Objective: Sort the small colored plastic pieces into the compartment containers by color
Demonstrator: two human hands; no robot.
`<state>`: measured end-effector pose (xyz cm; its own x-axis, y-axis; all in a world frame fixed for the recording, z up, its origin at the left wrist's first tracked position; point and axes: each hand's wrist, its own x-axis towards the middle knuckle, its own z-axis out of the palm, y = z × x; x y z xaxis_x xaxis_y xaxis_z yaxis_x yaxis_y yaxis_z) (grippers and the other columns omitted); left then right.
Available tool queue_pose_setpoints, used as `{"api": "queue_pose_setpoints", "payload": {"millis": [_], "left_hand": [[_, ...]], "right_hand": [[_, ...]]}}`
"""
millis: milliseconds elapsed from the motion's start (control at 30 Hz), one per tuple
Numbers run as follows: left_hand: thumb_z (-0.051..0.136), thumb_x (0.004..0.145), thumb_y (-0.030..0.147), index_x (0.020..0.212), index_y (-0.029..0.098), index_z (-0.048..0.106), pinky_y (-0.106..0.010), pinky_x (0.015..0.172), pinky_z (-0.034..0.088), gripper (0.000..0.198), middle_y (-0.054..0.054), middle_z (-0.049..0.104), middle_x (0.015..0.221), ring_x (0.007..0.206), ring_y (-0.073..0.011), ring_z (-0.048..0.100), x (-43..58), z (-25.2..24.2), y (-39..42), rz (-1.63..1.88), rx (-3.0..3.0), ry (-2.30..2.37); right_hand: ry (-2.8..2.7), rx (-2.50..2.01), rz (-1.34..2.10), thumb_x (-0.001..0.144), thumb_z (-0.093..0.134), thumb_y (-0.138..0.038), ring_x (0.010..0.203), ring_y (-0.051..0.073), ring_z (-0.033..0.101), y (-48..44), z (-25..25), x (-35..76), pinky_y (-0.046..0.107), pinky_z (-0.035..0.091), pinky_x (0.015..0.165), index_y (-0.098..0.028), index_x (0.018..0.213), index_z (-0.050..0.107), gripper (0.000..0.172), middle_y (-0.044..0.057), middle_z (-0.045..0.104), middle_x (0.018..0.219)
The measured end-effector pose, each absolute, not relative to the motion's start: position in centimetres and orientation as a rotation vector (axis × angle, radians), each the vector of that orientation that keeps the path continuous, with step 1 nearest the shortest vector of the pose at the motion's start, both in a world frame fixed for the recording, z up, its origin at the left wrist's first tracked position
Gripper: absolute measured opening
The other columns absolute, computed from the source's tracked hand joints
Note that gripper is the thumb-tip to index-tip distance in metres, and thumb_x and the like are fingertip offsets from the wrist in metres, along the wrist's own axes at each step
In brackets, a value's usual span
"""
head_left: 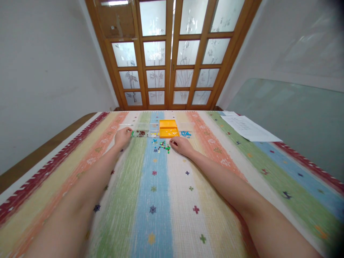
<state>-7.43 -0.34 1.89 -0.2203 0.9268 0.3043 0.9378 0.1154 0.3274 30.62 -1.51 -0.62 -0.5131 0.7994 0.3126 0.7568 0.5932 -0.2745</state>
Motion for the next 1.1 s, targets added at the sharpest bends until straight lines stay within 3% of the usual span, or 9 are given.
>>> {"api": "queue_pose_setpoints", "payload": {"millis": [233, 600, 1100], "left_hand": [[0.046, 0.098, 0.043, 0.131, 0.024, 0.07, -0.031, 0.076, 0.045, 0.045, -0.008, 0.076, 0.095, 0.091, -0.0261, 0.069, -8.1, 0.2, -1.2, -0.782, -1.818, -2.367], [0.047, 0.099, 0.041, 0.134, 0.026, 0.068, -0.03, 0.074, 0.044, 0.044, -0.007, 0.077, 0.099, 0.092, -0.025, 0.069, -7.0, 0.1, -2.2, -0.749, -1.979, -2.27], [0.049, 0.099, 0.039, 0.136, 0.029, 0.067, -0.028, 0.075, 0.044, 0.043, -0.004, 0.074, 0.089, 0.085, -0.0224, 0.067, -5.0, 0.3, -2.7, -0.606, -2.204, -2.103]], "right_hand": [[-2.446, -1.201, 0.17, 0.101, 0.055, -0.026, 0.092, 0.019, 0.066, -1.7, -0.4, 30.6, 0.026, 0.041, 0.081, -0.02, 0.101, 0.076, 0.022, 0.007, 0.077, 0.103], [-2.611, -1.042, 0.129, 0.101, 0.06, -0.027, 0.104, 0.022, 0.062, -1.3, 1.5, 25.9, 0.029, 0.042, 0.088, -0.022, 0.111, 0.075, 0.019, 0.009, 0.072, 0.108], [-2.734, -1.16, -0.002, 0.097, 0.06, -0.021, 0.104, 0.025, 0.064, -0.8, 2.3, 22.2, 0.03, 0.045, 0.085, -0.019, 0.103, 0.077, 0.019, 0.012, 0.073, 0.108]]}}
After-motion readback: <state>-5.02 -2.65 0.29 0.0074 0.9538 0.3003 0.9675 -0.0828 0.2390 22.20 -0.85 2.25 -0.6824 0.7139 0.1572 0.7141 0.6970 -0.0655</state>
